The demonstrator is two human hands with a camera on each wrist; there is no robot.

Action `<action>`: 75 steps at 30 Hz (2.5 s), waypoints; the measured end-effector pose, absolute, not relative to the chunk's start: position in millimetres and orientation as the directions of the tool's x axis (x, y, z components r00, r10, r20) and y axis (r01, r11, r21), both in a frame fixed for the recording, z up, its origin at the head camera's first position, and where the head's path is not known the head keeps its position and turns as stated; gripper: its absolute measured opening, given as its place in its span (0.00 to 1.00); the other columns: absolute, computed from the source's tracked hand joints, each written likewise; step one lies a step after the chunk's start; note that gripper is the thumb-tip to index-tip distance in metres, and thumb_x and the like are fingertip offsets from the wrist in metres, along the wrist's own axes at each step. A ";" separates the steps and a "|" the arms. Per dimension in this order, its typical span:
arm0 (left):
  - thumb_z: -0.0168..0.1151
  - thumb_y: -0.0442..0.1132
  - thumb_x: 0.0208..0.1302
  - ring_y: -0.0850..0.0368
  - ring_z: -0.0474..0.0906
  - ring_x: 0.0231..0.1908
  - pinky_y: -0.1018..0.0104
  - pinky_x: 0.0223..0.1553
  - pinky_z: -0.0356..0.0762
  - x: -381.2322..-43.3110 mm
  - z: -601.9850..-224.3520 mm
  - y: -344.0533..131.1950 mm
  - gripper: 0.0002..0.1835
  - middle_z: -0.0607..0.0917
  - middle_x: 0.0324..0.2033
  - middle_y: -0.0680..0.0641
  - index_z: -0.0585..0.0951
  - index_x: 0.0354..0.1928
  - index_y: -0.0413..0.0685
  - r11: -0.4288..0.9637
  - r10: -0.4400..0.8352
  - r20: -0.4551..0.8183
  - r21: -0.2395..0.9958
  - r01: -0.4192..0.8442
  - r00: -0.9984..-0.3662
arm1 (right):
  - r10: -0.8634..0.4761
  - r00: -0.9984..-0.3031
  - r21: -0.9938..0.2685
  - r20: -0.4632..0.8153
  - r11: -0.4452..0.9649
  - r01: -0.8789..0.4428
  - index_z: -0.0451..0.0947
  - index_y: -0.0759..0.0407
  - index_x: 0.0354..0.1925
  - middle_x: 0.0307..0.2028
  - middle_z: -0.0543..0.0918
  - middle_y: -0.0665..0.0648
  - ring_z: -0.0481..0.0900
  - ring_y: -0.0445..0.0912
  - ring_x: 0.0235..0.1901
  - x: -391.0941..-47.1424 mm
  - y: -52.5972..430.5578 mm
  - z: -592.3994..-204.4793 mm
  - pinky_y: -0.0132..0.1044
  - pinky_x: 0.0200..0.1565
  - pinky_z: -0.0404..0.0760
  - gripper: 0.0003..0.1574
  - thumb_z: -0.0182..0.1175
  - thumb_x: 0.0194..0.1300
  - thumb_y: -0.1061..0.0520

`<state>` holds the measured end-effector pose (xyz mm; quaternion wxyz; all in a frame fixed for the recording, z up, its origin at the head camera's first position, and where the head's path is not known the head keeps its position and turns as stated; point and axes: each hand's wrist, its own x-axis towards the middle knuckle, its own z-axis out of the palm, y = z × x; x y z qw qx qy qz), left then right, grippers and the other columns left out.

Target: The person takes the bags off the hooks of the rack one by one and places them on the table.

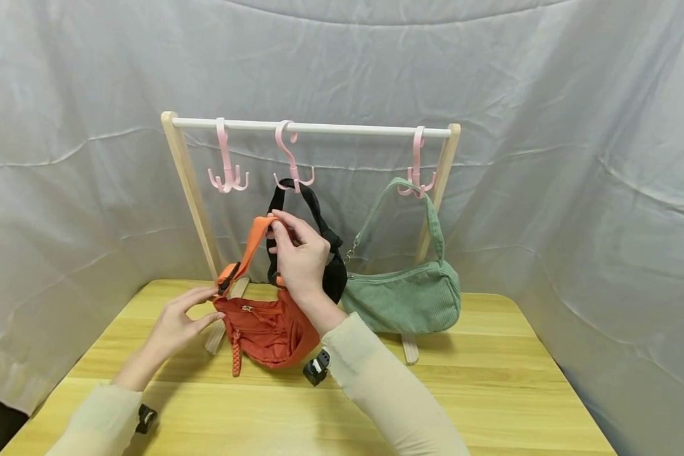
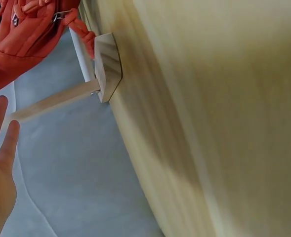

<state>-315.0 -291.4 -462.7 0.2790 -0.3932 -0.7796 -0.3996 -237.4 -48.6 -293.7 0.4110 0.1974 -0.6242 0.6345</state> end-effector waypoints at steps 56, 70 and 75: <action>0.66 0.15 0.46 0.62 0.77 0.42 0.80 0.26 0.77 -277.7 -420.4 -285.5 0.17 0.80 0.38 0.38 0.83 0.40 0.33 0.162 0.116 0.803 0.565 0.809 -0.584 | 0.210 -0.576 -0.610 0.790 0.171 -0.774 0.81 0.69 0.48 0.41 0.84 0.69 0.82 0.63 0.33 -221.8 9.5 -323.6 0.52 0.27 0.82 0.14 0.58 0.63 0.70; 0.58 0.12 0.51 0.57 0.82 0.41 0.75 0.32 0.79 -263.4 -397.3 -277.6 0.14 0.84 0.37 0.34 0.78 0.41 0.24 -0.081 0.073 0.806 0.591 0.802 -0.587 | 0.086 -0.655 -0.658 0.751 0.179 -0.731 0.79 0.74 0.47 0.42 0.84 0.68 0.82 0.62 0.31 -208.9 39.6 -346.0 0.49 0.29 0.83 0.13 0.56 0.64 0.70; 0.60 0.13 0.50 0.59 0.82 0.38 0.76 0.33 0.79 -260.8 -393.5 -272.6 0.13 0.85 0.35 0.40 0.79 0.40 0.24 -0.069 0.000 0.800 0.599 0.798 -0.600 | 0.064 -0.681 -0.679 0.730 0.186 -0.710 0.79 0.73 0.48 0.42 0.84 0.67 0.83 0.62 0.32 -205.4 47.7 -355.0 0.49 0.30 0.83 0.14 0.56 0.64 0.70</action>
